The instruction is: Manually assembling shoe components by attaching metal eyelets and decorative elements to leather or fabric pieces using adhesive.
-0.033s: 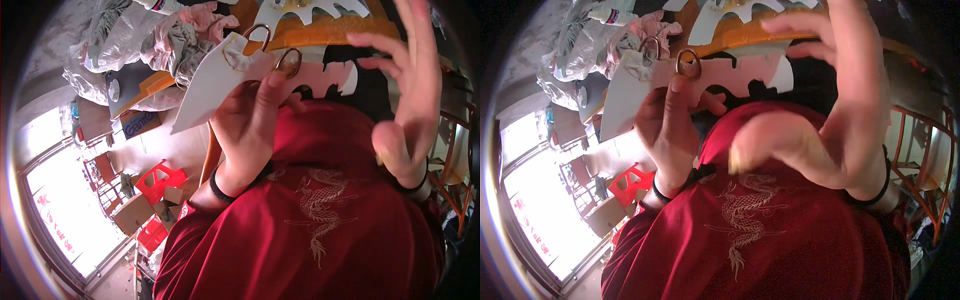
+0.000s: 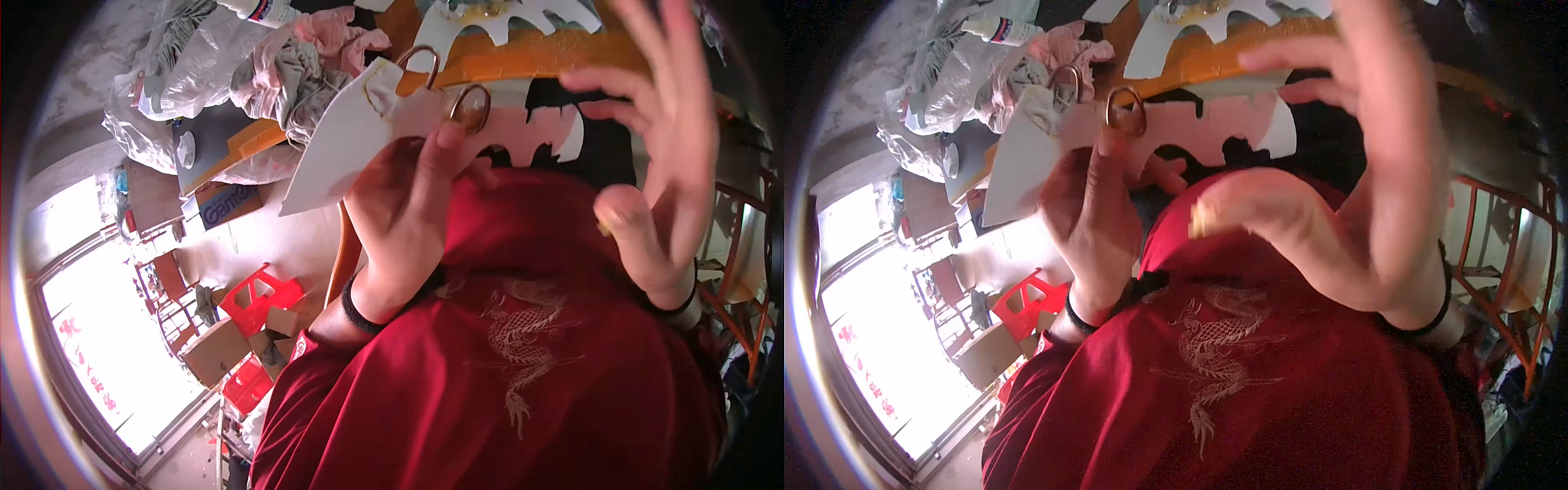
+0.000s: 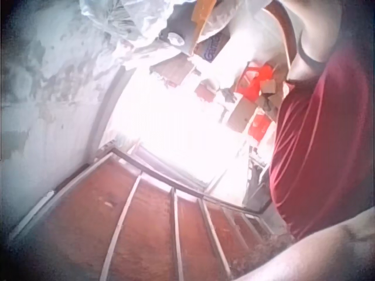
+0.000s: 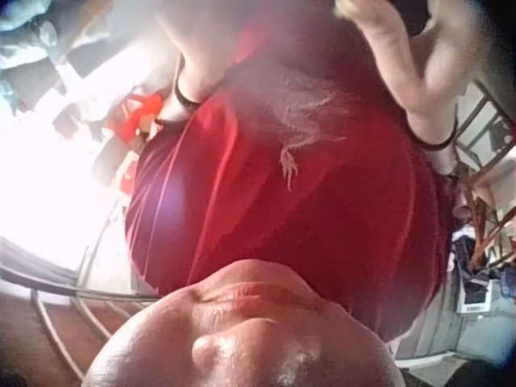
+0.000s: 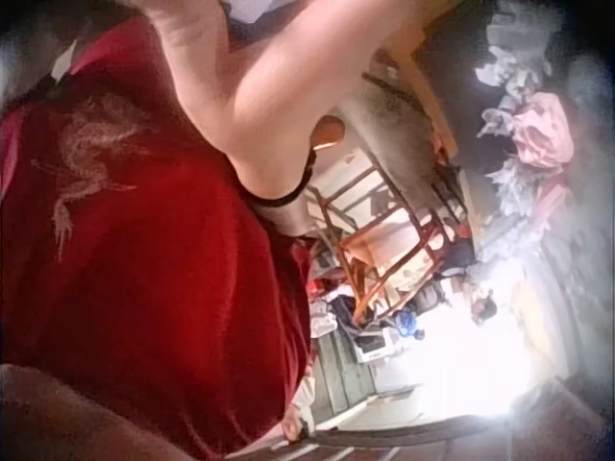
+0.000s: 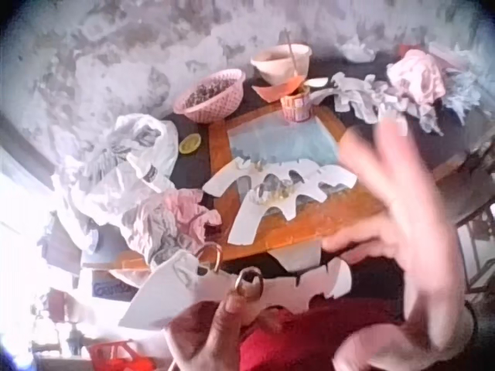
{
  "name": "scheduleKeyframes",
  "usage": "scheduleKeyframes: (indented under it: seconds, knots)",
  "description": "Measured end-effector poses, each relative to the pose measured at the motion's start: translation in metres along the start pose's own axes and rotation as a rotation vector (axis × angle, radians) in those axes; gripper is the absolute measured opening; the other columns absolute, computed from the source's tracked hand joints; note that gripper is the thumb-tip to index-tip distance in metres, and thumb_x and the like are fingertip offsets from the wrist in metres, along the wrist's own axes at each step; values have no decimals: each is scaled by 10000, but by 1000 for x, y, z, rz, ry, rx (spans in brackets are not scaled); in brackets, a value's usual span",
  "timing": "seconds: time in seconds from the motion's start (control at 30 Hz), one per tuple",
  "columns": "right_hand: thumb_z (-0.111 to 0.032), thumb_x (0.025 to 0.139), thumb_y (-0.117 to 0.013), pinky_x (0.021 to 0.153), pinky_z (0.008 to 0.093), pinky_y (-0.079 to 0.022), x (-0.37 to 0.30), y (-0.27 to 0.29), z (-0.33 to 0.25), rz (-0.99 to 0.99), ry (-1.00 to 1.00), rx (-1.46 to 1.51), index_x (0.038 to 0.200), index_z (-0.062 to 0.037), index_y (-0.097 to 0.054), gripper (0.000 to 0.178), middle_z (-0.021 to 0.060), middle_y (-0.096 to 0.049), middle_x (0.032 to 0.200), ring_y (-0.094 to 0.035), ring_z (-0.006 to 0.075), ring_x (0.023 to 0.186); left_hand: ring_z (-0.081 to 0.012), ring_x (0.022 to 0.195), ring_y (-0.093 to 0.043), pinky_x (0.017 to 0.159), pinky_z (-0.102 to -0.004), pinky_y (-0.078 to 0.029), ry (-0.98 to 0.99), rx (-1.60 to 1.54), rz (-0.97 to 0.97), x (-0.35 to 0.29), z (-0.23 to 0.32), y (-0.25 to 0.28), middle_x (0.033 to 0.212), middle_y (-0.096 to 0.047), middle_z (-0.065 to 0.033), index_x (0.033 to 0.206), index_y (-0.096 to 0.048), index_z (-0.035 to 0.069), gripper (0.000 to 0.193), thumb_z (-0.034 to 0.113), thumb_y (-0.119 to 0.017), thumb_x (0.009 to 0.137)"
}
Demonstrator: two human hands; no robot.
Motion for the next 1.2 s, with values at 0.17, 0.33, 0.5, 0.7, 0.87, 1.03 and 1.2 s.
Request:
scheduleKeyframes:
  seconds: [0.17, 0.33, 0.5, 0.7, 0.87, 1.03, 1.2]
  knots:
    - [-87, 841, -701, 853, 316, -520, -5, -5, 29, -64, -159, -27, 1316, 32, -456, 548, 139, -604, 1162, -648, 202, 1005, -151, 843, -643, 719, -295, -553, -33, 21, 27, -4, 2, 2, 963, -663, -83, 1061, -612, -54, 136, 0, -608, 936]
    - [99, 859, -629, 736, 244, -549, -21, -12, 73, -31, -420, 370, 1118, 40, -560, 275, 79, -650, 920, -693, 147, 823, -208, 845, -666, 783, -333, -561, 183, -265, -133, 0, -26, -8, 1011, -660, -104, 1096, -606, -57, 205, 73, -631, 940]
    - [75, 806, -641, 675, 315, -523, 24, 12, 79, -40, -169, -137, 918, 3, -663, 135, 106, -661, 806, -686, 236, 778, -255, 835, -679, 783, -391, -567, 313, -442, -214, 29, -39, -18, 1082, -645, -131, 1209, -545, -70, 380, 247, -542, 1000]
    - [-47, 836, -641, 680, 372, -523, 40, 5, 119, -271, -82, -396, 922, -18, -680, 99, 139, -671, 860, -662, 323, 788, -260, 753, -685, 754, -392, -576, 596, -383, -131, 27, -87, -9, 1035, -642, -149, 1233, -529, -60, 505, 394, -457, 1024]
    - [-61, 823, -668, 660, 382, -520, 36, 4, 127, -214, -127, -412, 895, -34, -683, 79, 125, -666, 888, -659, 307, 762, -238, 699, -689, 644, -346, -589, 546, -82, -134, 43, -106, 14, 932, -654, -144, 1175, -560, -62, 484, 389, -486, 1015]
    - [-108, 800, -713, 656, 384, -503, 35, 9, 121, -224, -50, -574, 877, -53, -689, 98, 87, -633, 863, -640, 286, 746, -194, 611, -673, 529, -276, -558, 442, 127, -143, 49, -96, 21, 886, -670, -146, 1015, -637, -84, 533, 441, -556, 972]
    - [-134, 780, -739, 698, 380, -485, 31, 23, 112, -65, 56, -599, 886, -67, -697, 132, 76, -587, 866, -606, 270, 787, -173, 568, -659, 506, -249, -534, 546, 351, -217, 45, -93, 29, 816, -684, -131, 1030, -643, -87, 486, 391, -582, 969]
Point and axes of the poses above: each hand's wrist, its own x-axis towards the middle knuckle, its own y-axis out of the back of the hand, z = x × y, the point moved 10 cm from there along x, towards the middle knuckle
